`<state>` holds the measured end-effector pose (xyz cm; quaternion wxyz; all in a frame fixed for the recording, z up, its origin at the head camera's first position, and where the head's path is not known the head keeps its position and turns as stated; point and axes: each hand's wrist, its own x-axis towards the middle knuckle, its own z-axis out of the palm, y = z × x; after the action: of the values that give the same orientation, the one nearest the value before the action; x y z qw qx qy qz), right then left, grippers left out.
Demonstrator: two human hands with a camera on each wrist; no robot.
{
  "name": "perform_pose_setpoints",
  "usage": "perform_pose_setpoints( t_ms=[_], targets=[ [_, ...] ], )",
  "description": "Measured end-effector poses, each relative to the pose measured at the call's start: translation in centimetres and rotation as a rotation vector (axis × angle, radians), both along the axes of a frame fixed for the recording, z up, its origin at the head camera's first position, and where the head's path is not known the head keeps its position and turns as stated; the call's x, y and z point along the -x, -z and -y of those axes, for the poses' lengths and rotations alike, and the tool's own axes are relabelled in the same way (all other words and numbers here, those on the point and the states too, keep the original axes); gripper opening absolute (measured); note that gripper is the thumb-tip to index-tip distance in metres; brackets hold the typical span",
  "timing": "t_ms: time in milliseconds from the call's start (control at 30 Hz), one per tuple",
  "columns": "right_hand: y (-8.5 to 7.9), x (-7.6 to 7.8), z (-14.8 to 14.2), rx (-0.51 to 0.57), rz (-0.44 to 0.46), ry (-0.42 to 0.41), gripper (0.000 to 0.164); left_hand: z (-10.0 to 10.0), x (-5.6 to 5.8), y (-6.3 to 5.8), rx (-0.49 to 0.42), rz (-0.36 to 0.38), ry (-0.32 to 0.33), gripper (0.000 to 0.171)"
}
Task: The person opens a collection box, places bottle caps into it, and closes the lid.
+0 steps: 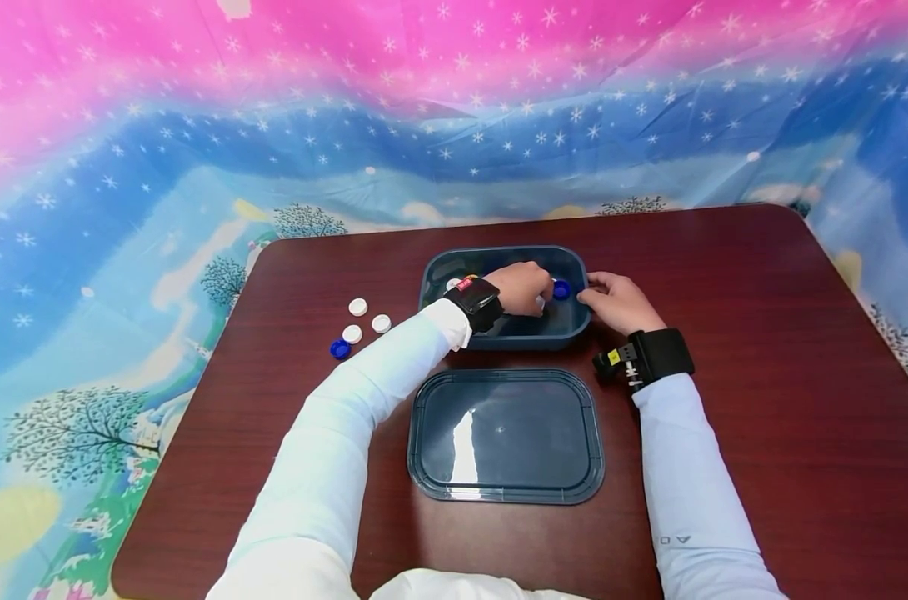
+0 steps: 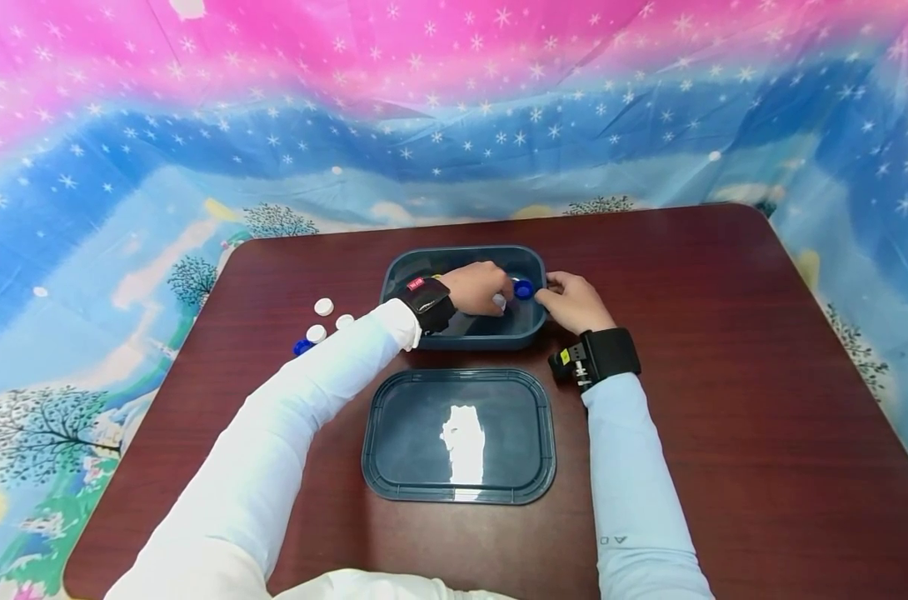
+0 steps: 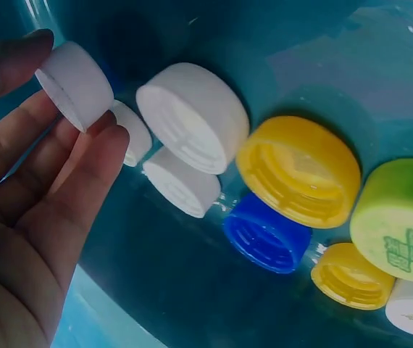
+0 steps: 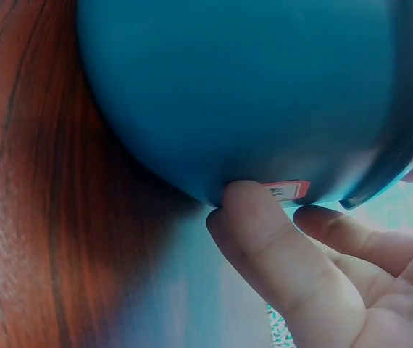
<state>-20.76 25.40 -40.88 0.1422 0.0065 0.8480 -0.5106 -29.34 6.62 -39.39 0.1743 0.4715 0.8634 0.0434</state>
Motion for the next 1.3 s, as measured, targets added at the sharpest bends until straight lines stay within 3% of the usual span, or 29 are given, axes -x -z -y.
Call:
perform_pose_setpoints(
  t_ms=[167, 300, 733, 1300],
  targets=[
    [0.07, 0.11, 0.05, -0.001, 0.005, -0.002, 0.056, 0.02, 0.24, 0.56, 0.030, -0.001, -0.017, 0.007],
    [0.03, 0.11, 0.06, -0.001, 0.004, -0.003, 0.056, -0.03, 0.36, 0.85, 0.044, 0.001, -0.027, 0.010],
    [0.03, 0.07, 0.00, -0.004, -0.003, -0.003, 0.055, 0.13, 0.44, 0.83, 0.046, -0.019, -0.012, 0.016],
    [0.05, 0.03, 0.01, -0.004, -0.004, 0.001, 0.056, 0.59, 0.37, 0.58, 0.011, 0.038, -0.034, 0.016]
  ],
)
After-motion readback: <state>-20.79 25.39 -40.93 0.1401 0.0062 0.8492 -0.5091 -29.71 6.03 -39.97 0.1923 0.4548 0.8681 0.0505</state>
